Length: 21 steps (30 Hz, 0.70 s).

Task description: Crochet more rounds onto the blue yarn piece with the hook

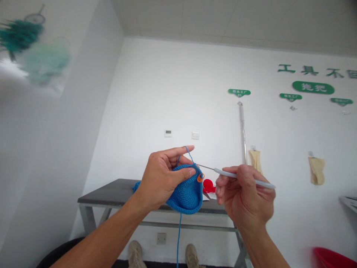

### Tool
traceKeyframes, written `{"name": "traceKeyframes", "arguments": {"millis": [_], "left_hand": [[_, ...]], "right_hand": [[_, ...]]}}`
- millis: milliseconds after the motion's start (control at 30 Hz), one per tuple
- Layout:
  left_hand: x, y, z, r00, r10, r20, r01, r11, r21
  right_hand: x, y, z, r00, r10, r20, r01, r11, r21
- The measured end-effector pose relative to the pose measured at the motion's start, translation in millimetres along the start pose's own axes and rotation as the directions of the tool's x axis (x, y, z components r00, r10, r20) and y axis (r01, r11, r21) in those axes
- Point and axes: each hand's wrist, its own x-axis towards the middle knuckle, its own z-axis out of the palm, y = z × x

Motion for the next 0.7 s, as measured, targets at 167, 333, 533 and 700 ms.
{"name": "traceKeyframes", "arguments": {"millis": [167,333,533,700], "left_hand": [[1.0,-0.9,-5.6,0.994,-0.057,0.089,0.049,0.995,0.086],[0.4,-0.6,-6.7,0.985,-0.101,0.138,0.095,0.994,0.049],[-2.8,0.4,-8.1,0.979,-0.076,0.187,0.072,0.997,0.029],[-3.8,1.3,-8.0,0.980,-0.060,0.188,0.045,0.995,0.085]], "right_hand": [[3.2,-10.5,1.4,0.996,0.055,-0.063,-0.062,0.992,-0.107],[-0.8,-14.7,4.8,0.995,0.072,-0.063,-0.078,0.991,-0.111],[0.9,-10.7,-0.2,0.997,0.071,-0.043,-0.074,0.995,-0.070],[8.5,-5.7,-4.9,0.995,0.090,0.030,-0.089,0.996,-0.028]]}}
